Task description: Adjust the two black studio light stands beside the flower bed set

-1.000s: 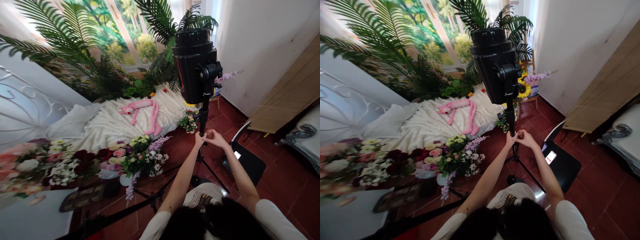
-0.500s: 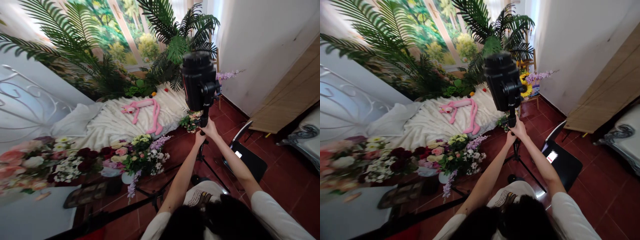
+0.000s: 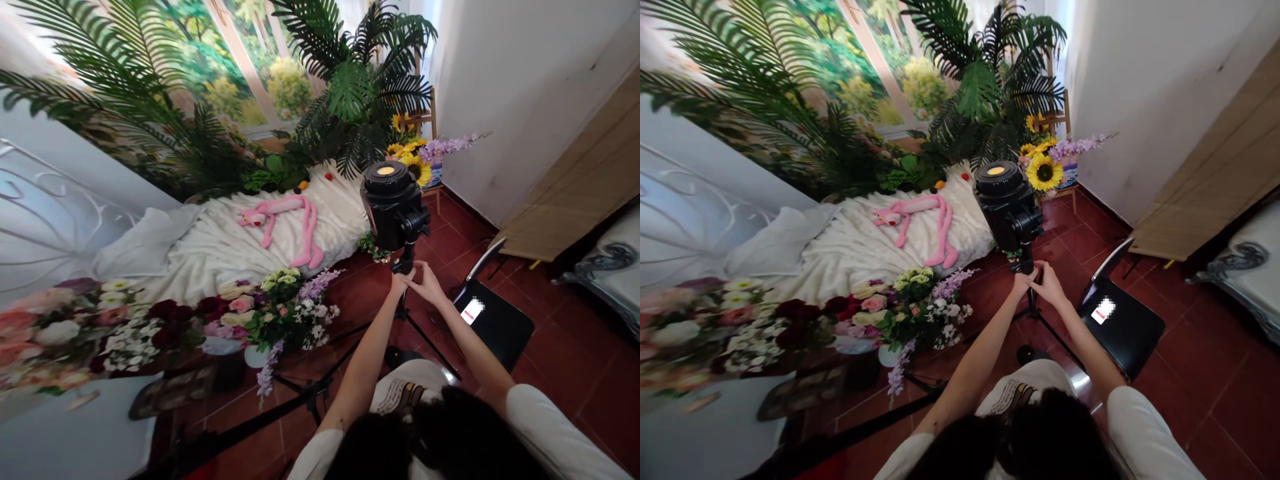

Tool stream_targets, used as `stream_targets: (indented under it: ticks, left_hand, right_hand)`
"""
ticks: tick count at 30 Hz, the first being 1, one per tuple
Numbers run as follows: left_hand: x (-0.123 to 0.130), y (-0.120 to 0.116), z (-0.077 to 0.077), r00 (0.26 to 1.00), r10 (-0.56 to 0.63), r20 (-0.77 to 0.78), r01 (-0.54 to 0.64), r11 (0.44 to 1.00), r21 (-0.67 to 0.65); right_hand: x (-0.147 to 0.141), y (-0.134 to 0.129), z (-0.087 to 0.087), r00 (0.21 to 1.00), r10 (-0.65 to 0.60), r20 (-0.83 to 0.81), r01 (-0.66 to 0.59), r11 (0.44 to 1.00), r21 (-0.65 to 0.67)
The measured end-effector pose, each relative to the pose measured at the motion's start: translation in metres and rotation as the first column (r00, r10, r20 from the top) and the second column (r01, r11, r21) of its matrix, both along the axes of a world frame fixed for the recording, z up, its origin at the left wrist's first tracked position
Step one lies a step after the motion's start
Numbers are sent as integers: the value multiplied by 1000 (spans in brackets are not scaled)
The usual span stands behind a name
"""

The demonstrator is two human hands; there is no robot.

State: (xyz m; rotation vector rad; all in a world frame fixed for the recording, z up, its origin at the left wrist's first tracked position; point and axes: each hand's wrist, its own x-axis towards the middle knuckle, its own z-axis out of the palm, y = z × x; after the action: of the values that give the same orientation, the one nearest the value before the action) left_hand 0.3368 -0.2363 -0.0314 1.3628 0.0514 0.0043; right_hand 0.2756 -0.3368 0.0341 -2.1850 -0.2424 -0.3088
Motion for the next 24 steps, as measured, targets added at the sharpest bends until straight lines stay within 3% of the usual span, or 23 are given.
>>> stream_targets:
  ticks: [4,6,7,8,9,12,13,14,15,16,17,19,22,24]
  left_hand:
    - [-5,1,1,1000,-21,-21,24,993,115]
    - [-7,1,4,999,-4,-41,10,989,146]
    - [-7,2,5,999,-1,-53,9,988,156]
    - [-8,2,6,998,-3,-65,14,987,163]
    - [-9,3,7,997,-6,-72,18,986,164]
    - [-9,3,9,999,-10,-53,17,990,138]
    - [-8,3,9,999,-10,-40,15,991,131]
    - [-8,2,9,1000,-13,-29,16,991,131]
    - [-7,2,9,1000,-16,-22,19,990,136]
    - [-7,1,9,1000,-22,-17,24,989,145]
    - [-7,1,9,999,-29,-13,30,987,155]
    - [-8,3,11,998,-59,-9,60,983,176]
    - [-17,17,16,985,-173,23,165,967,196]
    - [-26,40,19,973,-218,71,202,962,185]
  right_hand:
    - [-25,-12,-30,980,-187,-61,184,981,-62]
    - [-28,-9,-43,984,-176,30,178,959,-220]
    - [-27,-5,-48,976,-151,159,200,909,-365]
    - [-25,-1,-52,939,-114,324,276,811,-516]
    - [-23,4,-54,873,-61,485,393,678,-622]
    - [-16,14,-55,655,138,743,693,282,-663]
    - [-15,15,-54,602,292,743,753,101,-650]
    - [-14,16,-52,563,502,656,798,-127,-589]
    - [-14,17,-49,532,714,455,837,-362,-409]
    - [-15,18,-47,525,832,177,851,-507,-139]
    - [-16,19,-45,547,833,-89,836,-536,121]
    - [-19,25,-43,614,685,-392,781,-456,426]
    - [-27,39,-44,645,567,-512,749,-334,572]
    - [-31,50,-48,588,591,-552,777,-224,589]
